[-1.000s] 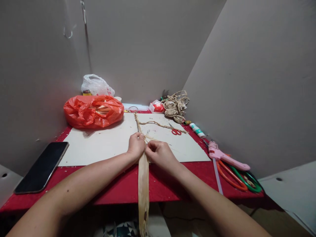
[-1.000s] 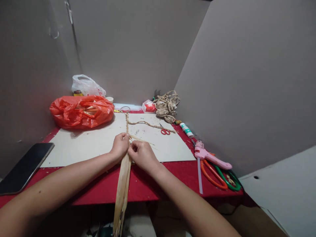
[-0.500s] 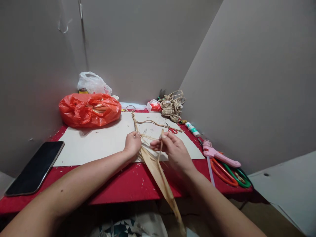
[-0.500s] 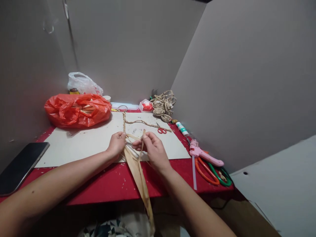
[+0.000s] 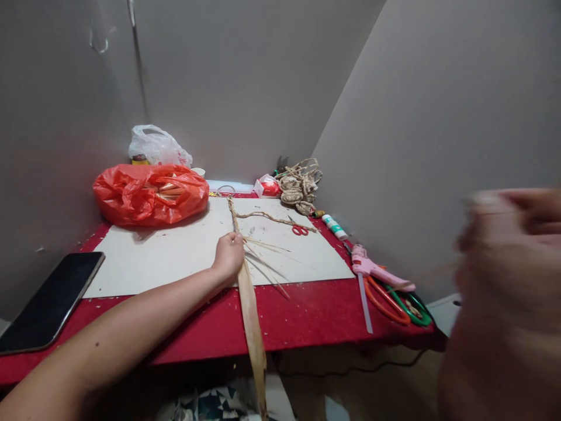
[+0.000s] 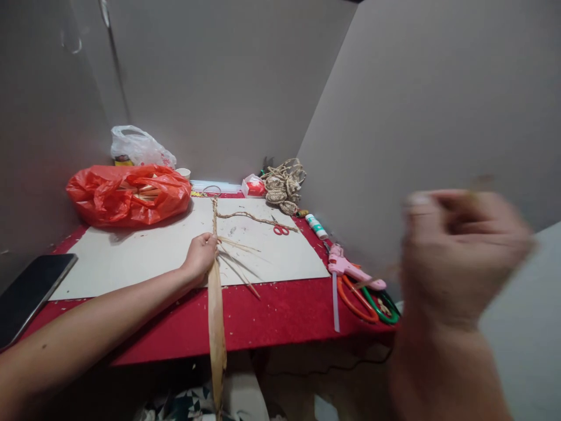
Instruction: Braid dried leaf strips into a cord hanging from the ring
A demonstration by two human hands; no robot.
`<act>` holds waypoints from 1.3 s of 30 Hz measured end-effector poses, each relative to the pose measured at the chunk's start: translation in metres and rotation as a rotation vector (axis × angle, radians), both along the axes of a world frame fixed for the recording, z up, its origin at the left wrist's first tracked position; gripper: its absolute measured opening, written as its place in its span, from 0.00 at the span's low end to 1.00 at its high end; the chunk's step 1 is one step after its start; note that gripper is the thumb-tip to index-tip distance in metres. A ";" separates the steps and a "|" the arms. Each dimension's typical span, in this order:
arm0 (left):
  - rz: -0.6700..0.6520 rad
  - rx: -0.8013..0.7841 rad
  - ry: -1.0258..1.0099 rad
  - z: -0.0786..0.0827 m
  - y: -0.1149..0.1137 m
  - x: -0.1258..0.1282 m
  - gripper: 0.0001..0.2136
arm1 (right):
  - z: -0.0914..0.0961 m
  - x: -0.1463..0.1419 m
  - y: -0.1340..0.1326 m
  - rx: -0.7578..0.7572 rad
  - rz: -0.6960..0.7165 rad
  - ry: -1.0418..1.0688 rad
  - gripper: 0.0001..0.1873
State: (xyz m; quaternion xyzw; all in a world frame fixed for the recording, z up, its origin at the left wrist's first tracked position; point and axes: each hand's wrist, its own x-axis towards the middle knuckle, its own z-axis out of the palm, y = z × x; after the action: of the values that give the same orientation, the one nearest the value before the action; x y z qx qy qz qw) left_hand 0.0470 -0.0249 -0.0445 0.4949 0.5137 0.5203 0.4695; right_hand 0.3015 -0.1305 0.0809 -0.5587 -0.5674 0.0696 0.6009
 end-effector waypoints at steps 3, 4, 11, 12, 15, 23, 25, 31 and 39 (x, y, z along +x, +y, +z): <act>-0.001 0.003 -0.003 0.004 -0.002 -0.001 0.11 | -0.030 -0.065 0.009 -0.141 0.080 -0.158 0.11; 0.001 0.006 -0.005 0.006 -0.003 -0.001 0.11 | -0.043 -0.087 0.014 -0.310 0.300 -0.204 0.11; -0.055 -0.075 -0.120 0.018 -0.010 -0.002 0.10 | -0.106 -0.146 0.043 -0.654 0.676 -0.041 0.15; -0.059 -0.078 -0.142 0.017 -0.010 -0.001 0.10 | -0.107 -0.144 0.044 -0.655 0.671 -0.009 0.15; -0.033 -0.043 -0.145 0.012 -0.006 0.000 0.10 | -0.104 -0.137 0.044 -0.646 0.601 0.019 0.15; 0.034 0.065 0.040 0.002 0.001 0.000 0.12 | -0.102 -0.138 0.046 -0.622 0.615 0.029 0.19; 0.029 0.081 0.068 0.002 0.000 0.000 0.12 | -0.101 -0.140 0.048 -0.609 0.604 0.069 0.18; 0.023 0.115 0.113 0.003 -0.001 -0.001 0.12 | -0.100 -0.143 0.050 -0.583 0.573 0.026 0.16; -0.030 0.114 0.029 0.001 -0.003 0.001 0.12 | -0.099 -0.150 0.049 -0.425 0.428 -0.348 0.13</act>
State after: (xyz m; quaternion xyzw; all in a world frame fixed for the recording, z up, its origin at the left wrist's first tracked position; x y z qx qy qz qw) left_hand 0.0480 -0.0277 -0.0436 0.5360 0.4827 0.5343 0.4407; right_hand 0.1511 -0.0817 -0.0179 -0.5433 -0.7383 0.2145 0.3372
